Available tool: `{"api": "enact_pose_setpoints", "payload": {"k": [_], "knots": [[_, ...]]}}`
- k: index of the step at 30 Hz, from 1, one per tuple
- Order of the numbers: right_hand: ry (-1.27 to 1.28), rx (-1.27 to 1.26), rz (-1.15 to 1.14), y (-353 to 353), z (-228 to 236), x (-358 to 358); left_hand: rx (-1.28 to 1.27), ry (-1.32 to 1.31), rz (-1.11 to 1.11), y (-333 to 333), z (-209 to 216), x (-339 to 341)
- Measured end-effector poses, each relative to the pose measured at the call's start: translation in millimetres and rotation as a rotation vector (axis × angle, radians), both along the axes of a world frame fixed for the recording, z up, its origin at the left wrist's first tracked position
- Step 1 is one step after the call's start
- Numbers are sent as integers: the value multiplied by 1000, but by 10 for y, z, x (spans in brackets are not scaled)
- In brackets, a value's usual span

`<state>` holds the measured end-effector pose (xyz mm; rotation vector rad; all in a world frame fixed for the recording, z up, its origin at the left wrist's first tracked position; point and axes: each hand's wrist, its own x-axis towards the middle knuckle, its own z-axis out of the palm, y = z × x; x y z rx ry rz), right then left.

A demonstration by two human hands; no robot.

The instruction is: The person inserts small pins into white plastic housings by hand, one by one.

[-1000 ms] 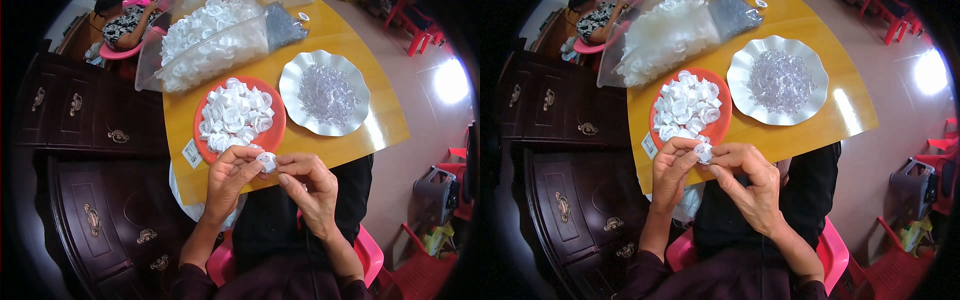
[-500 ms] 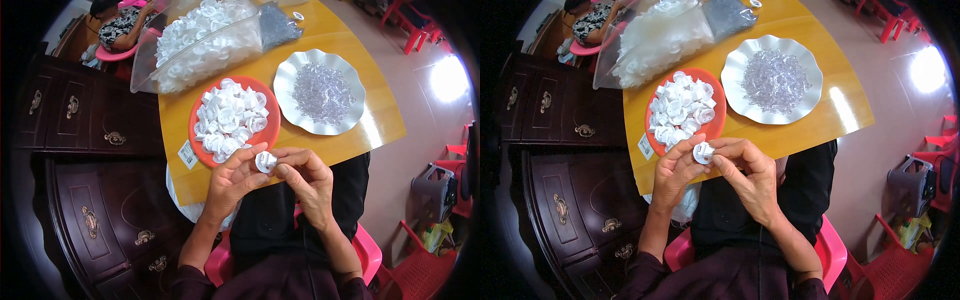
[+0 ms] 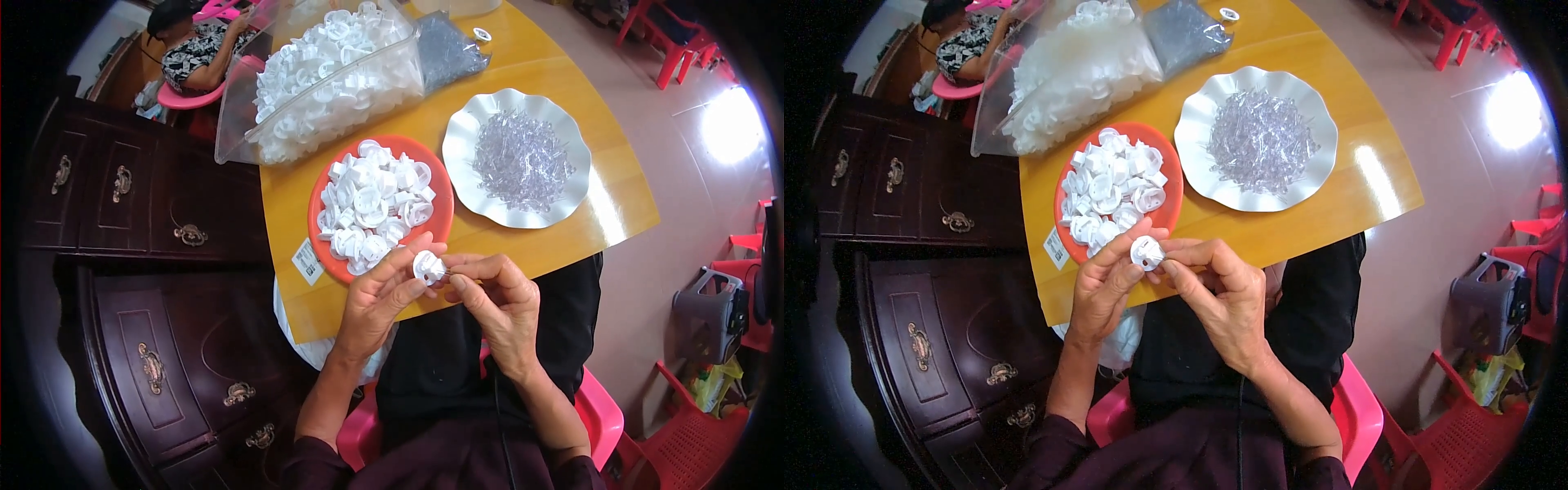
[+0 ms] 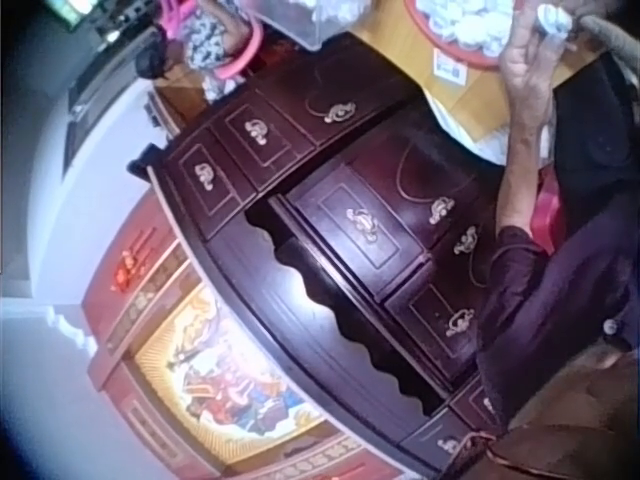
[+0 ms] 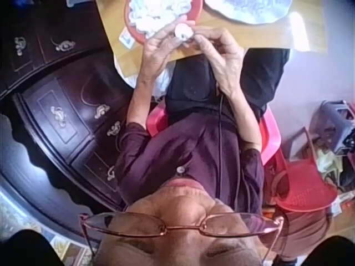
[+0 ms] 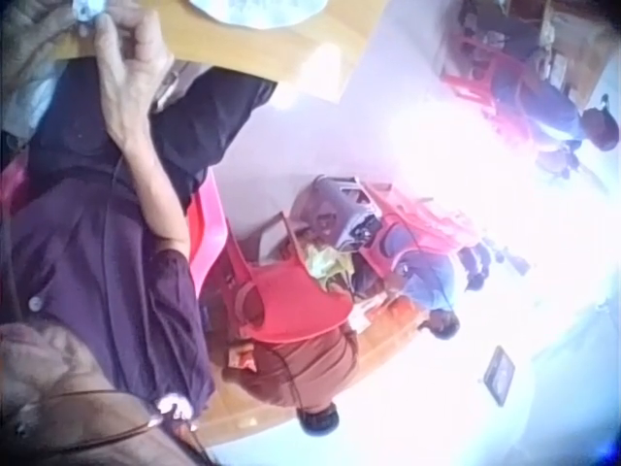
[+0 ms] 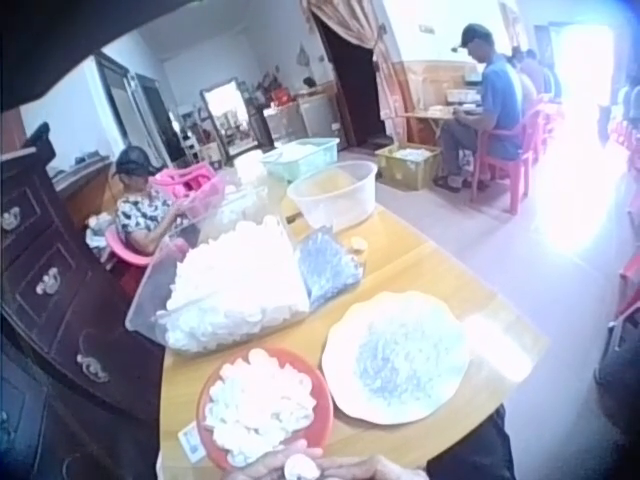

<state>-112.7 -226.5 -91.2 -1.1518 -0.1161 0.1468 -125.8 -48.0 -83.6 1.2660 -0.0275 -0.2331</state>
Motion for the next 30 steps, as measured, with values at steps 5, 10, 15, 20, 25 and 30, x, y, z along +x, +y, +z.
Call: {"api": "enact_pose_setpoints", "payload": {"k": [5,10,15,20,25,30], "knots": [[-10,-33,0,-10,8,-4,14,1,-10,0,24,5],[-47,-99,-26,-11,8,-13,29,5,-32,10,53,8],[-40,-102,-25,-13,11,-23,19,0,-53,31,44,4],[-30,-102,-21,-29,11,-14,40,-23,-74,65,41,3],[-49,-145,-35,-35,-8,-31,102,-59,-91,66,71,17],[-73,-158,-24,-43,-36,-38,100,-51,-97,76,58,20]]}}
